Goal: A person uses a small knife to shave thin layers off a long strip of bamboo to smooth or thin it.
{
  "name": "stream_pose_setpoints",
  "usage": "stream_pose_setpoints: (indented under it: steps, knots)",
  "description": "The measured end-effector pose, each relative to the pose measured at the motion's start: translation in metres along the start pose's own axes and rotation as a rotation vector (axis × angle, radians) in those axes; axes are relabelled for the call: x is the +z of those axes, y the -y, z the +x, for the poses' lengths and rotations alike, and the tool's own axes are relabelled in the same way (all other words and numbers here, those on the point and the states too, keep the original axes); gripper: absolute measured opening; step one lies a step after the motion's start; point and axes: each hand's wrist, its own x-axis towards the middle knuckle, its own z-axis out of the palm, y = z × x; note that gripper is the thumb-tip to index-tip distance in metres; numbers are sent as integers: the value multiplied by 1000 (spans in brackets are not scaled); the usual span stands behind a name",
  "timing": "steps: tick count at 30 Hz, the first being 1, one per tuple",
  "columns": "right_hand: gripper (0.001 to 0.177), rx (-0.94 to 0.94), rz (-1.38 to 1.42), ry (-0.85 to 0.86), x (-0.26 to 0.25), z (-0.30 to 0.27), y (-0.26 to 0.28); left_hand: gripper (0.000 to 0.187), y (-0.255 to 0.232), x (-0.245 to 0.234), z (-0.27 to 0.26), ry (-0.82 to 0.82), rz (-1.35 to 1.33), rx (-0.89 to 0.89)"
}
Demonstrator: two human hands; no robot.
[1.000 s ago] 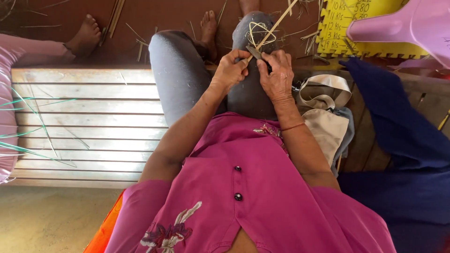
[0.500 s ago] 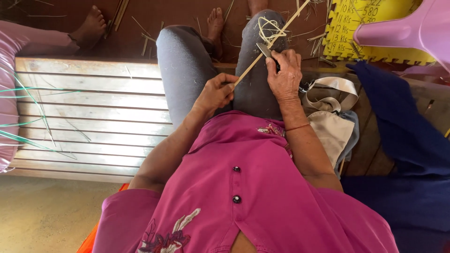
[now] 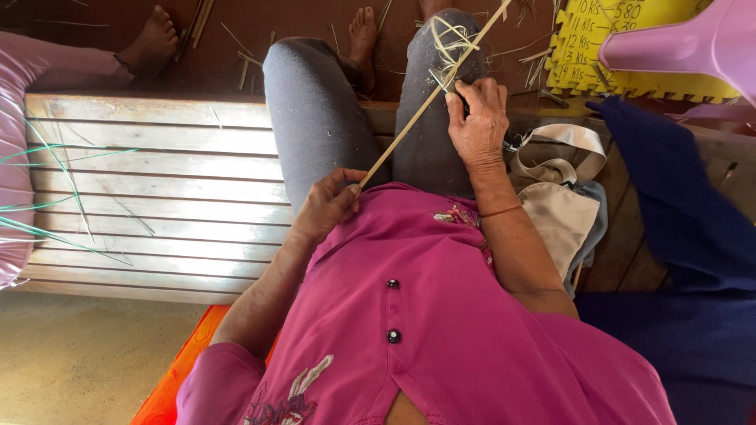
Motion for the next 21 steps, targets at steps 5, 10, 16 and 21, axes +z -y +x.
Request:
stream_pose_setpoints:
  steps: [5, 10, 16, 21]
  knots:
    - [16, 19, -54, 0, -3, 2, 4, 27, -15, -10, -36, 14, 67, -53]
    - [13, 14, -37, 4, -5, 3, 8, 24, -22, -31, -76, 29, 167, -108]
    - [13, 10, -17, -11, -5, 4, 2, 19, -17, -81, -135, 10, 253, -52]
    - [10, 13, -8, -31, -3, 10, -4, 20, -13, -142, -180, 25, 230, -178]
